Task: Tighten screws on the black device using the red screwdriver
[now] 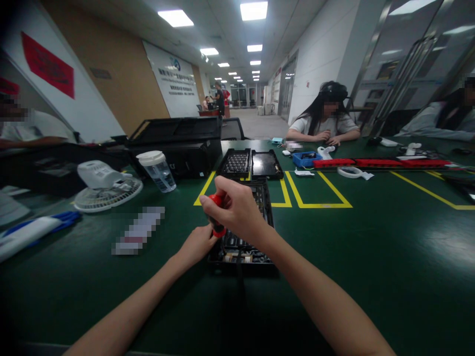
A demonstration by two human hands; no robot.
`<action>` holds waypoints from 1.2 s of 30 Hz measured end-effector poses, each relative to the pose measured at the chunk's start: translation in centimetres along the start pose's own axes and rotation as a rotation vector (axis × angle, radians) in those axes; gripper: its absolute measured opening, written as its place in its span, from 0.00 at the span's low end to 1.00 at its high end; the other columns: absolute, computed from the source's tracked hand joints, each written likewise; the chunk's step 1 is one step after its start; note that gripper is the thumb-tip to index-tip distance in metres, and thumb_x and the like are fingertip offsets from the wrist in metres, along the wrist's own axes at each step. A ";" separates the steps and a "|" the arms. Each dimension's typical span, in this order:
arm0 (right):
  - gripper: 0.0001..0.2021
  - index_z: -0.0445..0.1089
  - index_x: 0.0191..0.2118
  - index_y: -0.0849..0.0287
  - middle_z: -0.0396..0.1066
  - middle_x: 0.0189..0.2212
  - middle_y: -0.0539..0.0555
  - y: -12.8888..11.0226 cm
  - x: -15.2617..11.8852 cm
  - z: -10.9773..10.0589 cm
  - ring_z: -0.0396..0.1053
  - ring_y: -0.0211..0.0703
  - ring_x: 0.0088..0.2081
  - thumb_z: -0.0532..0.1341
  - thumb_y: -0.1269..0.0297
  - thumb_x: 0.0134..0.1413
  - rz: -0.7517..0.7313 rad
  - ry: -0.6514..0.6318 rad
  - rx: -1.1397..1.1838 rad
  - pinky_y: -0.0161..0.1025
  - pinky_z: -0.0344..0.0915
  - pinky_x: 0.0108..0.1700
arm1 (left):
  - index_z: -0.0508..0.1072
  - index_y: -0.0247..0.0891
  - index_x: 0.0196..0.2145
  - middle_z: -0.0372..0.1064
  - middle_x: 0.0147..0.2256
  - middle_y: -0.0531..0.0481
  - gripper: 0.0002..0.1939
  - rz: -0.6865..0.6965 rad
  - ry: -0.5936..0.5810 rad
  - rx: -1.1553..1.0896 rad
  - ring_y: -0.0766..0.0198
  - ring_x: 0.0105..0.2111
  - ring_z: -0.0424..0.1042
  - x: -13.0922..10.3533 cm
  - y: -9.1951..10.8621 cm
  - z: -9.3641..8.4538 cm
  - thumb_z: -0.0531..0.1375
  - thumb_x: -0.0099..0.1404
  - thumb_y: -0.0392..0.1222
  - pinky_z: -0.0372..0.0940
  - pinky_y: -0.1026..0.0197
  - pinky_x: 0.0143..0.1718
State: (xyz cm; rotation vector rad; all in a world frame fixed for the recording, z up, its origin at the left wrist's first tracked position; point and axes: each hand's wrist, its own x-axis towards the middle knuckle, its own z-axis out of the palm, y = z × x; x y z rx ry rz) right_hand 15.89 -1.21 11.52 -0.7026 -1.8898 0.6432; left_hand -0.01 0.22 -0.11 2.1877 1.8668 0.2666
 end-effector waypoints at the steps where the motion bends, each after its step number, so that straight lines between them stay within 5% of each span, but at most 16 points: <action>1: 0.13 0.53 0.24 0.59 0.52 0.20 0.45 0.0 0.0 0.0 0.53 0.29 0.21 0.58 0.64 0.52 0.006 0.001 0.012 0.29 0.52 0.22 | 0.66 0.38 0.38 0.72 0.36 0.44 0.15 -0.003 -0.001 0.001 0.59 0.36 0.72 0.0 0.0 0.0 0.45 0.65 0.46 0.60 0.64 0.33; 12: 0.07 0.63 0.31 0.63 0.57 0.21 0.44 0.5 0.4 -0.4 0.55 0.28 0.21 0.59 0.64 0.51 0.080 -0.174 0.252 0.27 0.53 0.21 | 0.68 0.37 0.38 0.73 0.36 0.44 0.17 -0.014 -0.018 0.012 0.59 0.36 0.72 0.1 -0.1 0.0 0.43 0.65 0.47 0.61 0.62 0.35; 18: 0.13 0.70 0.43 0.60 0.62 0.30 0.51 0.8 0.6 -0.5 0.60 0.35 0.33 0.53 0.66 0.56 -0.093 -0.303 0.238 0.36 0.58 0.37 | 0.69 0.37 0.39 0.72 0.35 0.43 0.19 -0.011 -0.007 0.036 0.58 0.35 0.72 0.1 -0.2 0.2 0.43 0.65 0.47 0.61 0.61 0.34; 21: 0.14 0.69 0.46 0.61 0.64 0.35 0.54 1.2 0.6 -0.1 0.64 0.38 0.36 0.51 0.66 0.57 -0.079 -0.389 0.491 0.39 0.60 0.40 | 0.68 0.37 0.40 0.72 0.37 0.43 0.18 -0.021 -0.016 0.016 0.58 0.37 0.72 0.0 -0.1 0.0 0.44 0.65 0.46 0.61 0.61 0.36; 24: 0.13 0.67 0.45 0.63 0.66 0.39 0.56 1.7 0.5 0.4 0.68 0.39 0.36 0.52 0.65 0.57 0.011 -0.464 0.763 0.38 0.64 0.38 | 0.68 0.37 0.42 0.71 0.39 0.43 0.17 -0.022 -0.014 -0.016 0.59 0.40 0.71 0.0 0.0 0.0 0.45 0.65 0.46 0.61 0.62 0.39; 29: 0.10 0.68 0.35 0.63 0.64 0.23 0.50 2.5 0.3 1.1 0.63 0.33 0.23 0.53 0.63 0.57 0.052 -0.435 0.905 0.31 0.59 0.26 | 0.67 0.39 0.44 0.71 0.41 0.42 0.17 0.009 0.011 0.006 0.57 0.42 0.70 0.2 -0.3 0.4 0.45 0.65 0.46 0.61 0.59 0.41; 36: 0.16 0.69 0.34 0.67 0.65 0.25 0.53 2.5 0.5 1.9 0.64 0.37 0.26 0.48 0.61 0.54 0.084 -0.440 1.068 0.35 0.59 0.29 | 0.67 0.38 0.43 0.70 0.42 0.41 0.16 0.014 0.013 -0.040 0.58 0.45 0.68 -0.1 -0.2 0.0 0.45 0.64 0.46 0.60 0.60 0.44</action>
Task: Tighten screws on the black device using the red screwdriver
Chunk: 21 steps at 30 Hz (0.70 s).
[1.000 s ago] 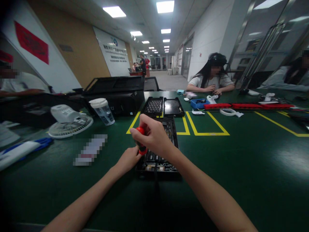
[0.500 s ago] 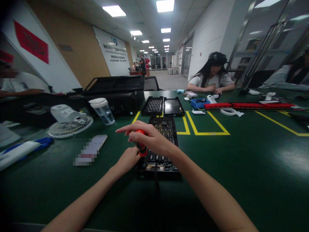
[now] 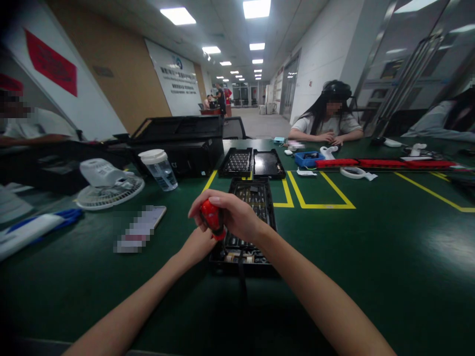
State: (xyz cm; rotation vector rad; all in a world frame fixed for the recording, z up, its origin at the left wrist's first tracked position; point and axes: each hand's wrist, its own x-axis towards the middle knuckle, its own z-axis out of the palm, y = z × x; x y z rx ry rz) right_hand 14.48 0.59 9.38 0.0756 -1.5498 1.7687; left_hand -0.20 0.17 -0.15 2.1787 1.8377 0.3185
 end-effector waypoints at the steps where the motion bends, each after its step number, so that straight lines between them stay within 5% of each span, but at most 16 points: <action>1: 0.16 0.68 0.34 0.67 0.65 0.25 0.53 0.0 0.0 0.0 0.64 0.37 0.26 0.49 0.61 0.54 0.014 -0.007 0.005 0.35 0.58 0.29 | 0.67 0.38 0.43 0.70 0.42 0.42 0.16 0.001 -0.002 -0.005 0.58 0.45 0.68 -0.1 0.1 -0.1 0.45 0.64 0.46 0.61 0.60 0.43; 21: 0.10 0.65 0.36 0.65 0.67 0.29 0.55 -0.1 -0.3 -0.2 0.66 0.38 0.28 0.53 0.63 0.54 0.076 -0.052 0.054 0.37 0.60 0.32 | 0.68 0.37 0.39 0.72 0.38 0.43 0.15 -0.078 -0.069 -0.040 0.58 0.43 0.69 -0.4 0.9 -0.9 0.46 0.64 0.46 0.60 0.60 0.42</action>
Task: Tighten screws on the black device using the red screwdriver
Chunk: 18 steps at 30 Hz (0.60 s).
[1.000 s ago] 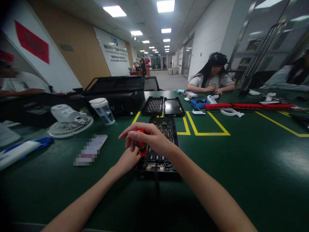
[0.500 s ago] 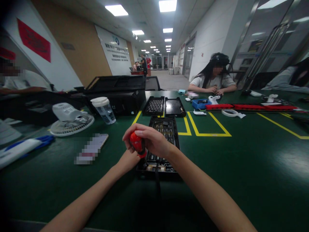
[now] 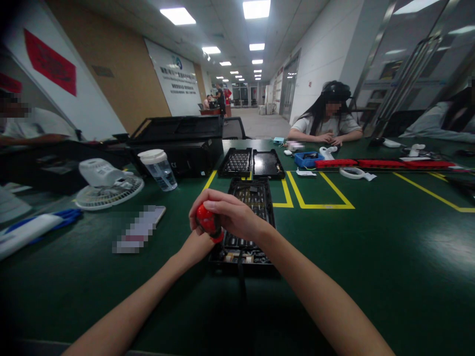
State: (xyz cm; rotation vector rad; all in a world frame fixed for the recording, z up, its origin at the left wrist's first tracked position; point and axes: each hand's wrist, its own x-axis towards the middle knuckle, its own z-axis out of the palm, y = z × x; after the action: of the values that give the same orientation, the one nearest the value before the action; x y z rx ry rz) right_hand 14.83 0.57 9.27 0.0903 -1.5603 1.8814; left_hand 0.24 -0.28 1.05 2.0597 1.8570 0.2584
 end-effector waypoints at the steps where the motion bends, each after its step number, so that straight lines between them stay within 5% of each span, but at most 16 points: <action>1: 0.10 0.65 0.36 0.65 0.67 0.29 0.55 0.0 0.0 0.0 0.66 0.38 0.28 0.52 0.63 0.54 -0.003 -0.002 -0.001 0.37 0.60 0.32 | 0.68 0.37 0.39 0.72 0.38 0.43 0.15 0.003 -0.001 0.004 0.58 0.43 0.69 0.0 0.0 0.0 0.46 0.64 0.46 0.60 0.60 0.42; 18: 0.12 0.65 0.37 0.65 0.67 0.29 0.54 0.9 0.2 0.8 0.66 0.37 0.30 0.54 0.60 0.55 0.051 -0.052 -0.031 0.35 0.61 0.33 | 0.69 0.39 0.41 0.71 0.38 0.48 0.15 -0.038 0.030 -0.060 0.57 0.42 0.68 -0.5 -0.6 -0.4 0.48 0.62 0.46 0.62 0.62 0.39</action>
State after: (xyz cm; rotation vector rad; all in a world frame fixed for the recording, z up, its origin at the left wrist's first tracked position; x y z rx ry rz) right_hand 13.90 -0.13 8.81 0.0873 -1.6402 1.9076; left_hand -0.50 -0.70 1.30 1.9894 1.8803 0.3330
